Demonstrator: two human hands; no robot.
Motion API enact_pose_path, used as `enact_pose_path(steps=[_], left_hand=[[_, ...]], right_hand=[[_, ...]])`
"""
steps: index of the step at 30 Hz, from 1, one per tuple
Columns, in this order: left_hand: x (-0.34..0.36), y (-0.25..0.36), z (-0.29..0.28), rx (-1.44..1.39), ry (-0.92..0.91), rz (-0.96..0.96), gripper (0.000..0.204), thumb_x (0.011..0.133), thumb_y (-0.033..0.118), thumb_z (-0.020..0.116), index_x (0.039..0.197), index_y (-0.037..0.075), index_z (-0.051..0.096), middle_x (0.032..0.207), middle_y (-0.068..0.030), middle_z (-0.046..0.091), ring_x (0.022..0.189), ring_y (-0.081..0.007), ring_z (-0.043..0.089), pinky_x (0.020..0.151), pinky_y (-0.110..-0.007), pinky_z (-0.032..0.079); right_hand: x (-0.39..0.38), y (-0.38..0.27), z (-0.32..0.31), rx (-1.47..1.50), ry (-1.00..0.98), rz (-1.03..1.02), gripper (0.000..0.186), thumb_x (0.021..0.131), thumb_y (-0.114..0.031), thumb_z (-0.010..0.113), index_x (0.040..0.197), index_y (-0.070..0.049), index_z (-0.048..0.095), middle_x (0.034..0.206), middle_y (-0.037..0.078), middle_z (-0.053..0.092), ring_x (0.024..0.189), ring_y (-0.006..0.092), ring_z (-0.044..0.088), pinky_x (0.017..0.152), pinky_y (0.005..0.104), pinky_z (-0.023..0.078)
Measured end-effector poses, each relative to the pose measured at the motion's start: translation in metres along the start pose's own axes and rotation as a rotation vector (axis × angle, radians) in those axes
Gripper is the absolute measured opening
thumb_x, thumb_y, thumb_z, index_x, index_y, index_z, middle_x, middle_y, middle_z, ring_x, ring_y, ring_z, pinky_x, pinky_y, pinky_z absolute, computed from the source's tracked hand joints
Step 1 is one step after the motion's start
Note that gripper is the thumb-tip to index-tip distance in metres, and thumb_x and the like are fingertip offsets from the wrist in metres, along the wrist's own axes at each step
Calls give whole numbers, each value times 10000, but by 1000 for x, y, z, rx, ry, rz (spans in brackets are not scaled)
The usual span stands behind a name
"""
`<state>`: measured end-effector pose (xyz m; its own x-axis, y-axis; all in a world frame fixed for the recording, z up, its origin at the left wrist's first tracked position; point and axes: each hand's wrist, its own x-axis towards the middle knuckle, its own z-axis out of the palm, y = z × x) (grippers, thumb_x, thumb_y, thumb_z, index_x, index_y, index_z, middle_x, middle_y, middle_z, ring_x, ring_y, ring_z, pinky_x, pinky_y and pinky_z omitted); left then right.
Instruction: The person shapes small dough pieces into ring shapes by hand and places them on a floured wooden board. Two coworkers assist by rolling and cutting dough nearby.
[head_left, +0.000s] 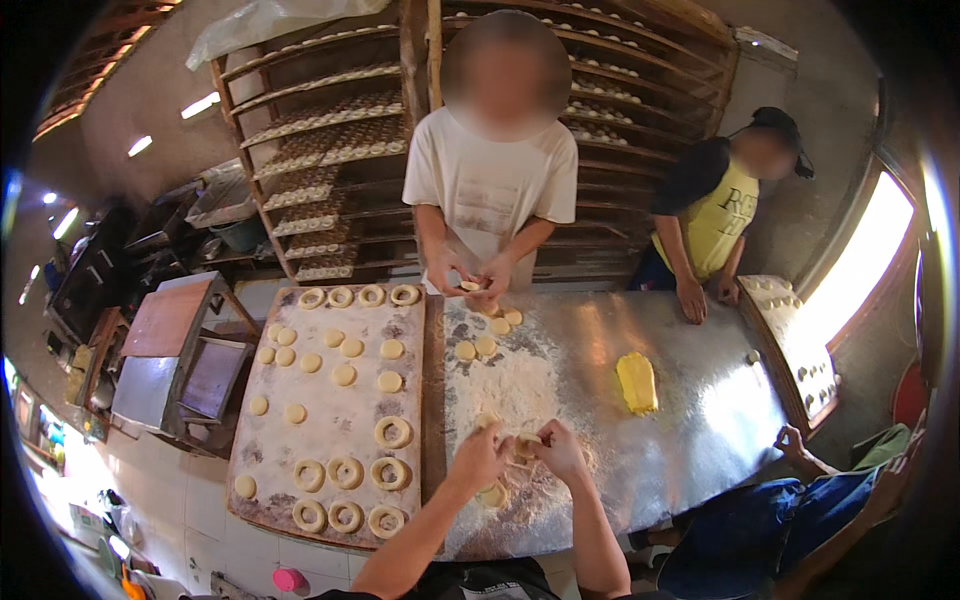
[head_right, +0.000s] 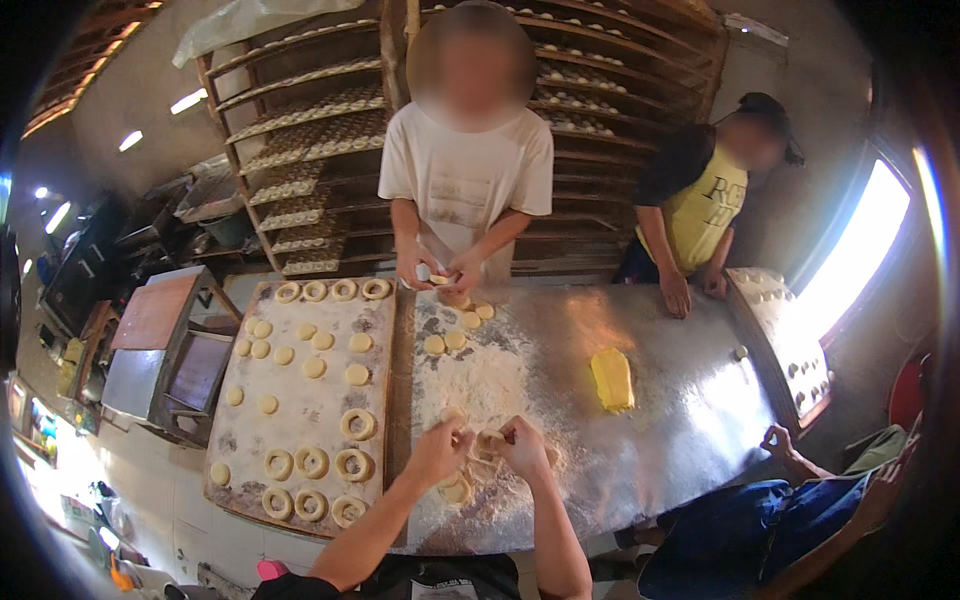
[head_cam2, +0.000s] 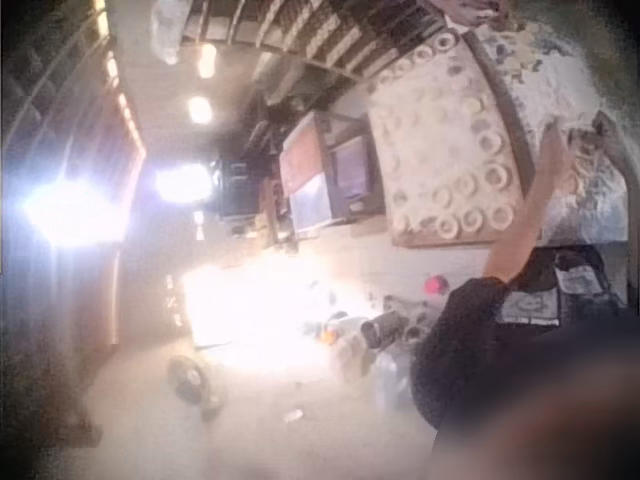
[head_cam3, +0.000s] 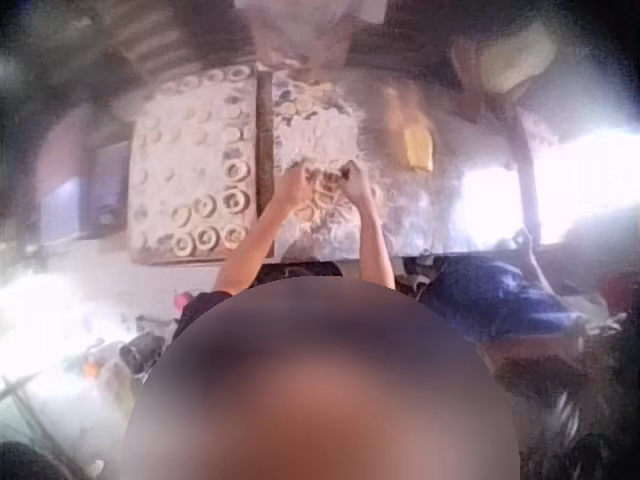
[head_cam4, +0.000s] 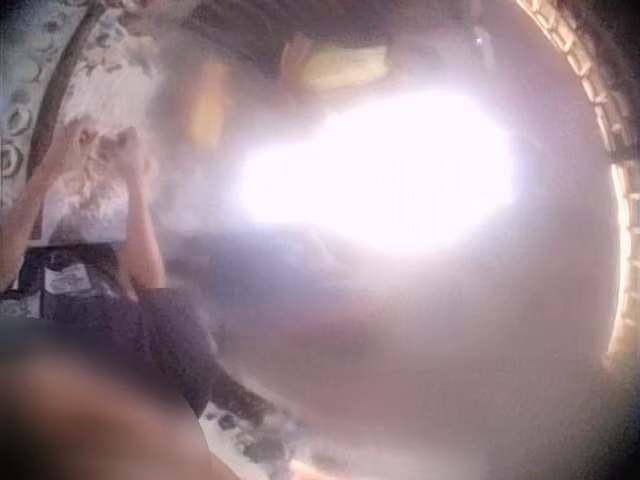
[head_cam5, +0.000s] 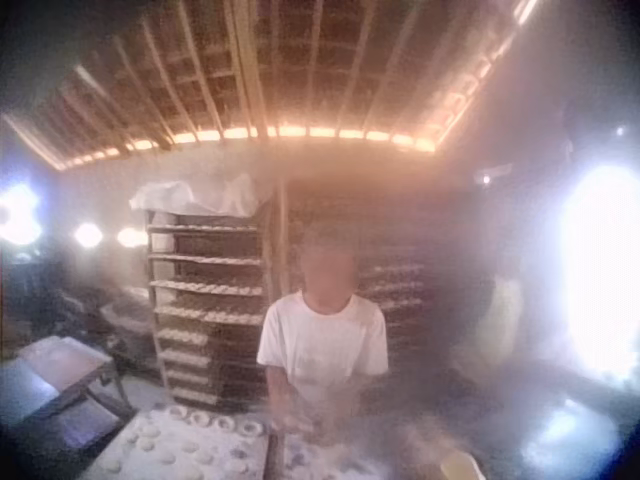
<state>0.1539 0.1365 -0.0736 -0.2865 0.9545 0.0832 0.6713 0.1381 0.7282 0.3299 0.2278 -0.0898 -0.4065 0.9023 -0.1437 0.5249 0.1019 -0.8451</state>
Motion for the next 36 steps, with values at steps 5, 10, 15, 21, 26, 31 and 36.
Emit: enact_pose_path(steps=[5, 10, 15, 21, 26, 31, 36], left_hand=[[-25, 42, -29, -558, -80, -174, 380, 939, 247, 736, 1207, -15, 673, 980, -190, 752, 882, -263, 748, 790, -315, 580], [-37, 51, -48, -403, 101, -85, 356, 845, 114, 791, 1180, 55, 685, 949, -141, 732, 851, -252, 727, 775, -332, 571], [-43, 42, -47, -85, 319, 69, 537, 812, -37, 690, 1290, 115, 499, 1092, -186, 544, 1003, -417, 593, 752, -478, 543], [-62, 27, -69, -250, 538, 174, 519, 818, -110, 603, 1283, 73, 461, 1006, -127, 534, 904, -319, 573, 781, -376, 507], [-82, 21, -94, -1454, 149, 249, 379, 948, 93, 568, 1299, 97, 425, 887, -23, 496, 781, -120, 498, 714, -284, 462], [-78, 11, -123, -856, 314, -80, 310, 1070, 347, 414, 1226, 86, 474, 782, -104, 594, 688, -255, 631, 623, -384, 504], [-91, -4, -145, -139, 445, 10, 329, 1095, 389, 345, 1156, 104, 498, 700, -141, 648, 632, -417, 664, 551, -502, 505]], right_hand=[[-23, -28, -8, 467, -122, -72, 290, 852, 0, 731, 1070, -17, 541, 908, 44, 622, 814, 118, 626, 712, 273, 533], [-13, -66, 19, 304, 66, -421, 420, 854, 71, 667, 1229, -34, 507, 974, 48, 579, 841, 142, 595, 745, 271, 518], [-9, -84, 42, 614, -201, -207, 535, 835, 73, 575, 1352, -28, 483, 1057, 74, 582, 993, 207, 615, 920, 340, 491], [-32, -94, 34, 1110, -687, -120, 471, 849, -133, 623, 1295, -40, 504, 948, 113, 627, 953, 230, 635, 829, 316, 523], [-46, -130, 55, 1402, -614, -28, 521, 946, -428, 568, 1277, -48, 436, 877, 128, 606, 711, 218, 582, 630, 324, 490], [-55, -158, 85, 934, -368, -280, 657, 987, -551, 500, 1425, -74, 387, 883, 74, 635, 697, 148, 577, 609, 252, 467], [-48, -172, 121, 741, -392, -143, 927, 936, -776, 419, 1543, -85, 303, 942, 86, 681, 689, 95, 588, 549, 167, 399]])
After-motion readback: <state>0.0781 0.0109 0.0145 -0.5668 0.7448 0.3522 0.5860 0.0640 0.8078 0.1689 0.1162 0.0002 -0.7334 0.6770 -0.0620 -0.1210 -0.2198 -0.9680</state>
